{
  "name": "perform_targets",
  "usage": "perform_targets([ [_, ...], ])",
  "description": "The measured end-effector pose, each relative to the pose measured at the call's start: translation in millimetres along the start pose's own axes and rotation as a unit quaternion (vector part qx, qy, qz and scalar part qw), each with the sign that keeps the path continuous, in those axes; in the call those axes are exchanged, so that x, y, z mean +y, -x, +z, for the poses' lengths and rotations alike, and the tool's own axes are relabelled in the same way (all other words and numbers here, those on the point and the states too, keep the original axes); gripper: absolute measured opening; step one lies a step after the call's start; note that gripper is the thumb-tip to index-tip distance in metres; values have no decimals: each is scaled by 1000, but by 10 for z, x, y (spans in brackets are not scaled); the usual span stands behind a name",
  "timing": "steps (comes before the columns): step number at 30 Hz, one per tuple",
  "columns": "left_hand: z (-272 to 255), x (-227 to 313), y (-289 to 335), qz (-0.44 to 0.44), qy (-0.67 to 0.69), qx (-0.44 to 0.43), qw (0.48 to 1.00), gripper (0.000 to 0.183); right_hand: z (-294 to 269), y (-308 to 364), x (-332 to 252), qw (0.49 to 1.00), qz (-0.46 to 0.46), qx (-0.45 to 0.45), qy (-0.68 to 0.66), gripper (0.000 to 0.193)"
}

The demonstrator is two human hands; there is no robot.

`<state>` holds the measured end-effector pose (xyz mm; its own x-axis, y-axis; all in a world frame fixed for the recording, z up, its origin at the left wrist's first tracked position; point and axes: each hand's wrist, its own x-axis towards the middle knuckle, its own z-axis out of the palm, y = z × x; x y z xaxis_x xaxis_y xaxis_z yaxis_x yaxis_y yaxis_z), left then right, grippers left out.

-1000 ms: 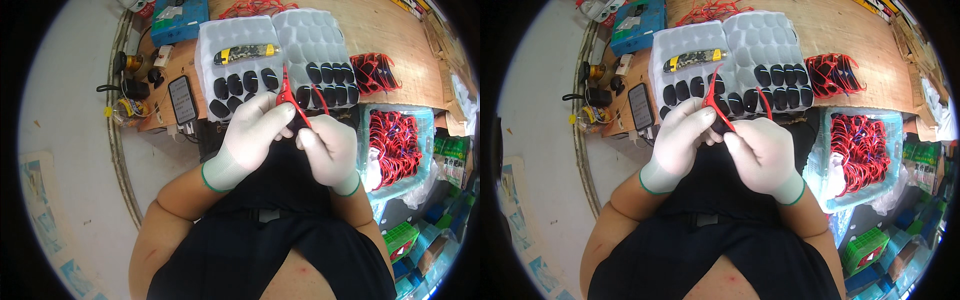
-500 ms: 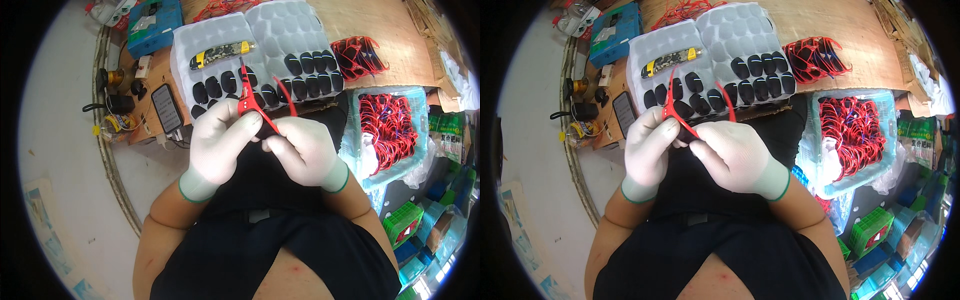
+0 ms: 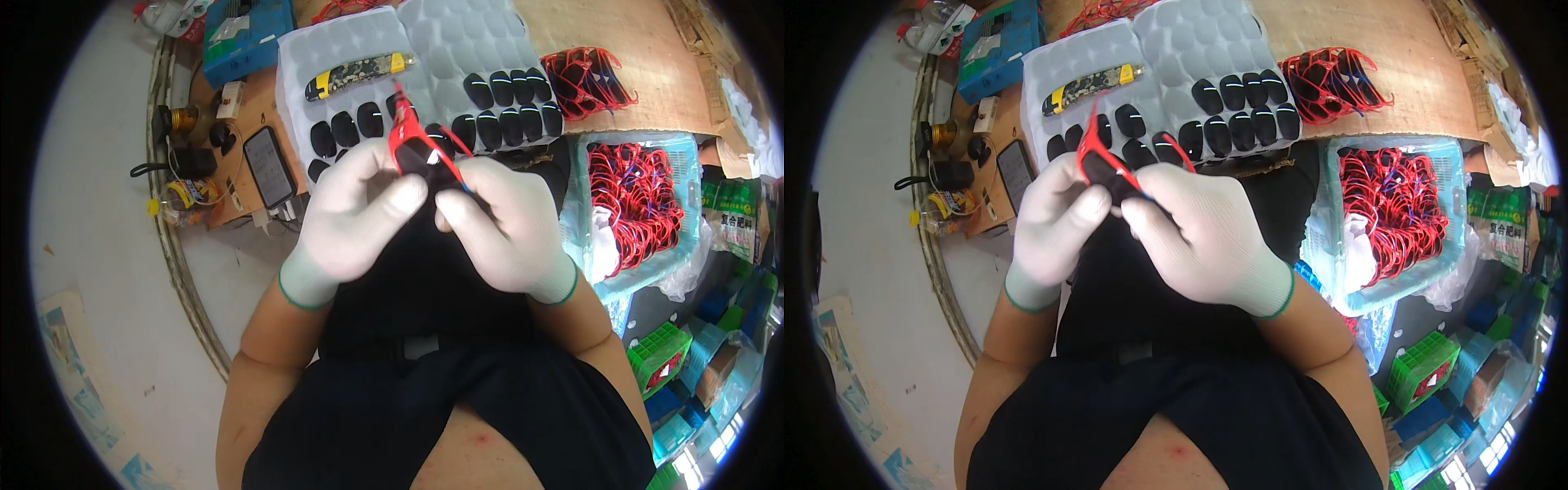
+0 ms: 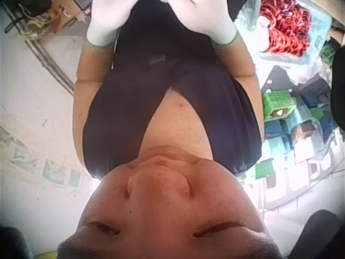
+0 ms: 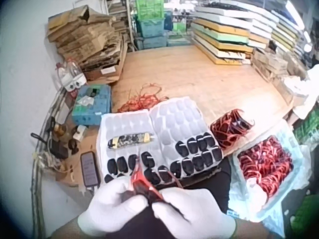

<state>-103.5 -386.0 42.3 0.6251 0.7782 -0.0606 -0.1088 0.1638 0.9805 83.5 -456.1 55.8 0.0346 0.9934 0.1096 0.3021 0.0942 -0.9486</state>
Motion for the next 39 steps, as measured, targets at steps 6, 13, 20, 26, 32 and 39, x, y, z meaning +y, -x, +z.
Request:
perform_targets([
  [6,-68,-54,-90,-13,-6,-28,1000,15,169,-38,41,993,48,47,-98,7],
  [13,-6,120,-61,-25,10,-27,999,17,216,1,-60,993,-9,105,-58,3],
  [20,40,184,-51,-28,43,-39,998,13,147,36,-126,986,-109,118,35,5],
  [26,81,290,-69,-44,-24,-39,998,15,14,39,-53,995,-74,68,-26,9],
  [32,125,334,-150,-58,-71,-34,995,19,-146,10,16,995,-68,60,-41,10],
  [39,209,289,-402,7,-176,-66,982,17,-294,-112,137,983,-141,101,62,18],
])
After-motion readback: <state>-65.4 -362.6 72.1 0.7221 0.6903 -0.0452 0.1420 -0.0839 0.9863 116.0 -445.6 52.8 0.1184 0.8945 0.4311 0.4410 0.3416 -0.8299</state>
